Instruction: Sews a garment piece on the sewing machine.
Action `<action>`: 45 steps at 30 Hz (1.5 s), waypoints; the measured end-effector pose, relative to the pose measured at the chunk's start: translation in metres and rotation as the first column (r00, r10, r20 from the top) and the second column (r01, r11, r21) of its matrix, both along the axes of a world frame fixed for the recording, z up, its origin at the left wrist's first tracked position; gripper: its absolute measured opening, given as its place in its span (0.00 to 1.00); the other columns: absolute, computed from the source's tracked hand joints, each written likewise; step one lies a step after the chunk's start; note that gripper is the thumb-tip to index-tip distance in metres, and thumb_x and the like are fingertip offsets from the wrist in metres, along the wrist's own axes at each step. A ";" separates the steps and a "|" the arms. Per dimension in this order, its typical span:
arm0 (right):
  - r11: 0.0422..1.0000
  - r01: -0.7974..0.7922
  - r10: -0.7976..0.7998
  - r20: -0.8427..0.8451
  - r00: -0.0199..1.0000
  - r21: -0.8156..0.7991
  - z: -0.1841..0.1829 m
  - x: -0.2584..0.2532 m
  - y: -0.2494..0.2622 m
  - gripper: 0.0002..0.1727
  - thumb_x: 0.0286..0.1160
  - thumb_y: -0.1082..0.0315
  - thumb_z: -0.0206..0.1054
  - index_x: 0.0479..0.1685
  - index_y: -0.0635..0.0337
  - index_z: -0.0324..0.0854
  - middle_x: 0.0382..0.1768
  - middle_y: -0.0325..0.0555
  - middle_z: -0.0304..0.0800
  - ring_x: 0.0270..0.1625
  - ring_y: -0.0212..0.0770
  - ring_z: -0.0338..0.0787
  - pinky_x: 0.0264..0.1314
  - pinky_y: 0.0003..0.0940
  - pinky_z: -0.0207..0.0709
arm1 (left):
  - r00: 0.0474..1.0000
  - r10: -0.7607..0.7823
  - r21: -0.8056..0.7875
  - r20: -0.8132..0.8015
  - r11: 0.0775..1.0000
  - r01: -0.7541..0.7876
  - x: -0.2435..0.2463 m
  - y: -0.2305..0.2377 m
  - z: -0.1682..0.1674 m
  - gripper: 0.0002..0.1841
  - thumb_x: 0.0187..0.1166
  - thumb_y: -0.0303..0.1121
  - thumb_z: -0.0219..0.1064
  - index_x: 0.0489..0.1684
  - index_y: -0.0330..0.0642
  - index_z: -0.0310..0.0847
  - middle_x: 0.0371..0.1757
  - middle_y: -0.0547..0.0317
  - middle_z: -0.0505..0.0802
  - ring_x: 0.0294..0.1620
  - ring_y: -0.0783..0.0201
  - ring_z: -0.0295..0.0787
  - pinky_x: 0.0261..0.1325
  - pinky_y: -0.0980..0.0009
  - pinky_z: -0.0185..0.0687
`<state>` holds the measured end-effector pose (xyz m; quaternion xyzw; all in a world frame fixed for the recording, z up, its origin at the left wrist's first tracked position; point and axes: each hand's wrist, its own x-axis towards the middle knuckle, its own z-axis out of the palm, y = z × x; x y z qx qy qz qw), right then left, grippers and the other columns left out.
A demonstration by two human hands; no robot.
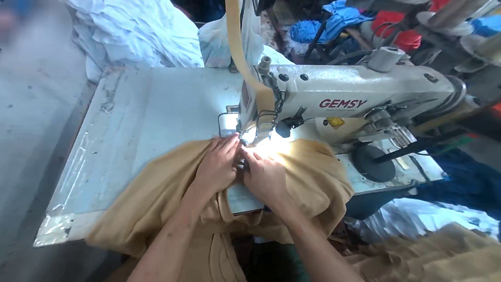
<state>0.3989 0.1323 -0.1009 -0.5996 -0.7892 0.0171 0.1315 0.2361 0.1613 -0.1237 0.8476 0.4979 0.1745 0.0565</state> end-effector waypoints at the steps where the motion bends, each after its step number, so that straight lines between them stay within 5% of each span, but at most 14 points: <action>1: 0.999 0.000 -0.001 -0.018 1.000 -0.042 0.003 0.001 -0.005 0.21 0.70 0.63 0.65 0.63 0.45 0.89 0.40 0.46 0.94 0.37 0.51 0.94 0.29 0.50 0.81 | 1.000 0.003 -0.015 0.006 1.000 -0.003 -0.001 0.005 0.000 0.27 0.78 0.32 0.61 0.79 0.36 0.76 0.86 0.52 0.76 0.90 0.57 0.64 0.92 0.49 0.50; 4: 0.992 0.006 -0.014 -0.059 0.998 -0.122 0.011 0.003 -0.015 0.20 0.72 0.63 0.61 0.63 0.43 0.89 0.41 0.45 0.94 0.36 0.50 0.93 0.28 0.51 0.80 | 0.999 -0.004 -0.012 0.054 1.000 0.004 -0.004 0.027 -0.003 0.24 0.89 0.40 0.48 0.77 0.39 0.78 0.86 0.53 0.76 0.90 0.57 0.64 0.92 0.48 0.49; 7: 0.992 0.015 -0.027 -0.096 0.995 -0.123 0.011 0.004 -0.011 0.17 0.73 0.63 0.63 0.58 0.44 0.91 0.39 0.45 0.95 0.37 0.52 0.94 0.29 0.54 0.81 | 0.996 0.028 0.071 0.090 0.997 -0.035 -0.003 0.038 0.000 0.18 0.89 0.34 0.53 0.61 0.38 0.88 0.78 0.52 0.84 0.85 0.53 0.72 0.90 0.46 0.56; 10: 0.989 0.026 -0.045 -0.132 0.990 -0.146 0.011 0.008 0.000 0.15 0.74 0.62 0.66 0.57 0.42 0.90 0.42 0.44 0.95 0.41 0.52 0.95 0.34 0.57 0.82 | 0.935 0.260 0.014 0.241 0.963 -0.271 0.013 0.015 0.018 0.18 0.87 0.32 0.55 0.68 0.39 0.84 0.79 0.50 0.82 0.86 0.49 0.70 0.88 0.43 0.59; 14: 0.998 -0.053 0.048 -0.185 0.981 -0.023 -0.009 0.026 0.016 0.14 0.73 0.59 0.70 0.57 0.40 0.91 0.37 0.43 0.95 0.37 0.51 0.94 0.33 0.58 0.83 | 0.617 0.431 -0.344 0.658 0.902 -0.262 0.036 -0.039 0.029 0.17 0.90 0.32 0.56 0.73 0.41 0.75 0.59 0.56 0.91 0.52 0.66 0.92 0.57 0.64 0.91; 16: 0.988 -0.145 0.152 -0.250 0.956 0.050 -0.014 0.042 0.021 0.15 0.69 0.64 0.70 0.54 0.43 0.93 0.32 0.45 0.94 0.33 0.52 0.93 0.32 0.58 0.83 | 0.728 0.367 -0.227 0.579 0.930 -0.289 0.032 -0.055 0.014 0.15 0.88 0.31 0.56 0.66 0.39 0.82 0.53 0.56 0.93 0.48 0.68 0.93 0.54 0.68 0.91; 18: 0.977 -0.199 0.211 -0.233 0.949 0.075 -0.015 0.052 0.020 0.14 0.70 0.65 0.70 0.53 0.41 0.92 0.33 0.43 0.93 0.33 0.48 0.91 0.32 0.54 0.83 | 0.852 0.311 -0.048 0.421 0.946 -0.321 0.024 -0.058 0.002 0.16 0.87 0.32 0.56 0.62 0.42 0.88 0.58 0.53 0.90 0.57 0.61 0.89 0.62 0.62 0.86; 22: 0.973 -0.216 0.223 -0.107 0.969 0.076 -0.010 0.047 0.014 0.21 0.67 0.66 0.70 0.61 0.38 0.92 0.39 0.45 0.96 0.37 0.52 0.94 0.33 0.55 0.84 | 0.936 0.292 -0.018 0.195 0.956 -0.294 0.027 -0.049 0.000 0.18 0.86 0.37 0.57 0.66 0.48 0.89 0.65 0.49 0.87 0.70 0.48 0.81 0.73 0.51 0.77; 28: 0.983 -0.173 0.173 -0.007 0.985 0.068 -0.006 0.034 0.018 0.24 0.69 0.68 0.67 0.65 0.36 0.90 0.37 0.45 0.95 0.35 0.52 0.94 0.29 0.52 0.82 | 0.944 0.319 0.013 0.086 0.947 -0.321 0.033 -0.036 0.001 0.21 0.83 0.35 0.56 0.71 0.57 0.86 0.71 0.56 0.86 0.72 0.52 0.81 0.72 0.48 0.74; 32: 0.983 -0.106 0.085 -0.139 0.987 -0.147 0.009 0.020 0.026 0.14 0.75 0.65 0.66 0.55 0.53 0.92 0.45 0.51 0.96 0.51 0.57 0.94 0.47 0.61 0.84 | 0.946 0.317 0.022 0.075 0.947 -0.319 0.033 -0.018 0.006 0.17 0.74 0.33 0.66 0.59 0.52 0.91 0.72 0.57 0.85 0.73 0.53 0.80 0.71 0.44 0.70; 35: 0.953 -0.048 -0.003 -0.170 0.985 -0.298 0.022 0.013 0.029 0.15 0.82 0.60 0.62 0.57 0.53 0.90 0.51 0.52 0.94 0.57 0.56 0.92 0.56 0.62 0.83 | 0.956 0.293 -0.021 0.021 0.956 -0.293 0.024 0.002 0.012 0.19 0.76 0.36 0.67 0.66 0.53 0.89 0.73 0.59 0.84 0.73 0.54 0.78 0.73 0.44 0.67; 40: 0.994 -0.044 0.046 -0.026 0.999 0.102 -0.008 0.009 0.012 0.20 0.66 0.63 0.71 0.59 0.43 0.91 0.51 0.53 0.89 0.48 0.54 0.92 0.34 0.51 0.84 | 0.982 0.189 0.023 -0.006 0.982 -0.189 0.006 0.009 0.006 0.22 0.77 0.46 0.68 0.71 0.59 0.84 0.77 0.61 0.80 0.75 0.53 0.75 0.72 0.45 0.67; 43: 0.978 -0.155 0.157 -0.008 0.987 0.138 -0.013 0.021 0.018 0.21 0.65 0.62 0.70 0.61 0.44 0.91 0.51 0.53 0.89 0.47 0.53 0.91 0.34 0.50 0.83 | 0.980 0.191 0.022 -0.049 0.981 -0.190 0.009 -0.019 0.006 0.21 0.79 0.44 0.62 0.70 0.65 0.85 0.83 0.62 0.76 0.80 0.52 0.72 0.77 0.43 0.64; 45: 0.961 -0.250 0.257 -0.038 0.966 0.121 -0.013 0.033 0.030 0.16 0.65 0.62 0.70 0.53 0.47 0.91 0.48 0.52 0.90 0.42 0.53 0.92 0.33 0.54 0.84 | 0.978 0.203 -0.037 -0.045 0.978 -0.205 0.011 -0.037 0.006 0.20 0.87 0.48 0.53 0.68 0.67 0.87 0.88 0.65 0.73 0.86 0.53 0.67 0.84 0.41 0.57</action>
